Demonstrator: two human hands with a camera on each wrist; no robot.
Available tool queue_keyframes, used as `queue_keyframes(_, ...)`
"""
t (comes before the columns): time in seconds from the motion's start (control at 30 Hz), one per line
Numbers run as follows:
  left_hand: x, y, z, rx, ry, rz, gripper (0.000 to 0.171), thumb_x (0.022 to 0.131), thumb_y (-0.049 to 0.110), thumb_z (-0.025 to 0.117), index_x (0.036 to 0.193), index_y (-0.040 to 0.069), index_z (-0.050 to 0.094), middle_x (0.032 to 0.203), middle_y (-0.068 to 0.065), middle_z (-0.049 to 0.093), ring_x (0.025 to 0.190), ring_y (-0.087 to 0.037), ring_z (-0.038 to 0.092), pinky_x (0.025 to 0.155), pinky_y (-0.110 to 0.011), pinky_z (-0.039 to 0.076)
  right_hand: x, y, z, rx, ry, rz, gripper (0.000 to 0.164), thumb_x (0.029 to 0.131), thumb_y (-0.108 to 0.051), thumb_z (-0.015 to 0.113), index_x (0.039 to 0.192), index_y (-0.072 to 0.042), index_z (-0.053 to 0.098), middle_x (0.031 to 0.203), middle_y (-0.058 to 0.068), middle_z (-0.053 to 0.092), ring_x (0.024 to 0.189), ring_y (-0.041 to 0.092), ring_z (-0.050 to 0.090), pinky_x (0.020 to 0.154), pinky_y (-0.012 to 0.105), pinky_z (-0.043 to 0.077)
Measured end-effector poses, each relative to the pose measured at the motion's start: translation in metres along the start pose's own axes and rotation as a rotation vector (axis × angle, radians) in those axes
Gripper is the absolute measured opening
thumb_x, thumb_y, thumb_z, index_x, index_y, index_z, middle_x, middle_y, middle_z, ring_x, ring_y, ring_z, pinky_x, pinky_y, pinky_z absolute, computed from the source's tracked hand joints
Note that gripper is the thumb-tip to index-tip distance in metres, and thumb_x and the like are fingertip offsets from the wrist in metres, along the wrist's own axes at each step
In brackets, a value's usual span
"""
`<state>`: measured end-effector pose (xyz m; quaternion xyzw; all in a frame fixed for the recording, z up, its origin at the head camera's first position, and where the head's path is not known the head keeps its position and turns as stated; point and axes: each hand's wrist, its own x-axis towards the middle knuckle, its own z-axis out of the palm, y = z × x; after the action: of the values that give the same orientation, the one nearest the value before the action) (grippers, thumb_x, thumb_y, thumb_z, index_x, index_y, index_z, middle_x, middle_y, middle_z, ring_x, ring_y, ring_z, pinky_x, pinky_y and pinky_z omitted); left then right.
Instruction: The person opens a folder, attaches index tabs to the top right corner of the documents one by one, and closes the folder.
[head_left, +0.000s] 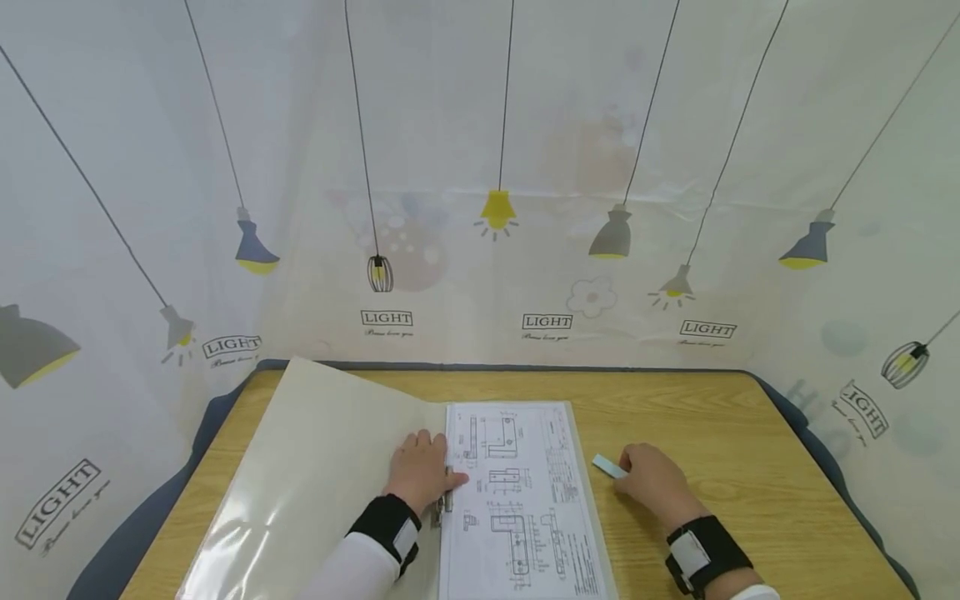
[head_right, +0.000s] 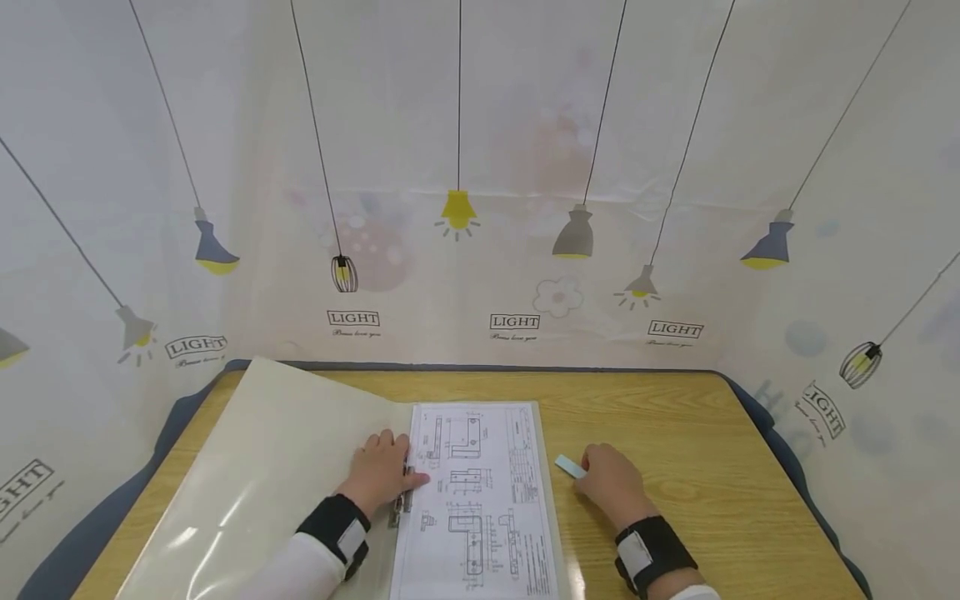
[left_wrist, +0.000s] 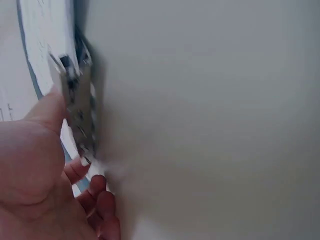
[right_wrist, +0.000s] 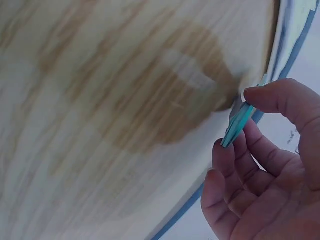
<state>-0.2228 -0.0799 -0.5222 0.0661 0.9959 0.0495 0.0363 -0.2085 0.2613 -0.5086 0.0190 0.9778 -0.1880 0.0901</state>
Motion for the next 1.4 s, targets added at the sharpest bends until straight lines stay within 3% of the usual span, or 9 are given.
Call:
queue_keyframes(0.13,-0.007,0.006,-0.004,-0.035,0.029,-0.005,0.070,0.075,0.053,0.073,0.119,0.002,0.053,0.094,-0.011,0.047,0.082,-0.024,0.040,0.070,-0.034,0.037,-0.002,-0.003,-0.005,-0.002,0.011,-0.012,0.022,0.075,-0.016,0.073,0.090,-0.004,0.061,0.080,0.004,0.056,0.071,0.019,0.049,0.061,0.034,0.042)
queue_keyframes(0.23,-0.014,0.014,-0.013,-0.086,0.036,-0.004,0.079,0.076,0.049,0.074,0.132,0.002,0.045,0.112,-0.015,0.048,0.089,-0.026,0.044,0.075,-0.035,0.041,-0.007,-0.008,-0.009,0.011,0.026,-0.027,0.022,0.077,-0.017,0.074,0.093,-0.006,0.063,0.083,0.004,0.057,0.072,0.019,0.050,0.064,0.034,0.043)
queue_keyframes(0.37,-0.028,0.027,-0.026,-0.211,0.040,0.081,0.085,0.077,0.044,0.075,0.142,0.006,0.036,0.132,-0.018,0.042,0.106,-0.031,0.047,0.082,-0.040,0.047,-0.018,-0.024,-0.018,0.028,0.057,-0.086,0.022,0.077,-0.018,0.076,0.093,-0.010,0.064,0.085,0.002,0.056,0.073,0.017,0.049,0.066,0.033,0.043)
queue_keyframes(0.5,-0.041,0.038,-0.038,-0.447,0.020,0.203,0.077,0.082,0.037,0.073,0.143,0.010,0.034,0.131,-0.011,0.047,0.114,-0.026,0.048,0.092,-0.042,0.046,-0.033,-0.047,-0.026,0.052,0.080,-0.172,0.021,0.076,-0.017,0.078,0.091,-0.013,0.065,0.083,-0.002,0.054,0.072,0.014,0.048,0.064,0.030,0.041)
queue_keyframes(0.63,-0.055,0.044,-0.045,-0.722,0.037,0.285,0.066,0.084,0.034,0.071,0.140,0.018,0.041,0.118,0.004,0.056,0.108,-0.014,0.053,0.092,-0.035,0.047,-0.050,-0.071,-0.033,0.094,0.076,-0.275,0.021,0.075,-0.016,0.079,0.089,-0.018,0.064,0.082,-0.008,0.052,0.076,0.010,0.048,0.067,0.027,0.044)
queue_keyframes(0.8,-0.069,0.049,-0.045,-0.929,0.085,0.362,0.058,0.080,0.039,0.074,0.131,0.020,0.053,0.109,0.006,0.061,0.100,-0.011,0.058,0.084,-0.030,0.051,-0.070,-0.090,-0.038,0.082,0.108,-0.563,0.021,0.074,-0.016,0.080,0.088,-0.018,0.064,0.083,-0.013,0.053,0.077,0.004,0.051,0.068,0.022,0.049)
queue_keyframes(0.97,-0.079,0.051,-0.040,-1.016,0.128,0.414,0.047,0.080,0.036,0.074,0.122,0.019,0.060,0.105,-0.002,0.065,0.095,-0.013,0.061,0.080,-0.028,0.053,-0.082,-0.103,-0.040,0.037,0.109,-0.719,0.020,0.074,-0.018,0.080,0.089,-0.018,0.066,0.086,-0.014,0.054,0.077,0.001,0.050,0.069,0.020,0.050)
queue_keyframes(1.13,-0.085,0.050,-0.037,-1.054,0.164,0.425,0.035,0.081,0.032,0.074,0.113,0.020,0.066,0.101,-0.001,0.066,0.090,-0.009,0.062,0.076,-0.028,0.054,-0.088,-0.110,-0.041,0.009,0.107,-0.748,0.020,0.074,-0.019,0.079,0.089,-0.018,0.066,0.087,-0.013,0.055,0.077,0.002,0.048,0.069,0.018,0.049)
queue_keyframes(1.4,-0.091,0.049,-0.036,-1.091,0.101,0.417,0.028,0.081,0.033,0.073,0.103,0.017,0.071,0.094,0.006,0.064,0.083,-0.003,0.060,0.074,-0.026,0.055,-0.092,-0.112,-0.038,0.007,0.104,-0.765,0.020,0.075,-0.022,0.079,0.090,-0.020,0.066,0.087,-0.014,0.054,0.078,0.001,0.049,0.071,0.018,0.050)
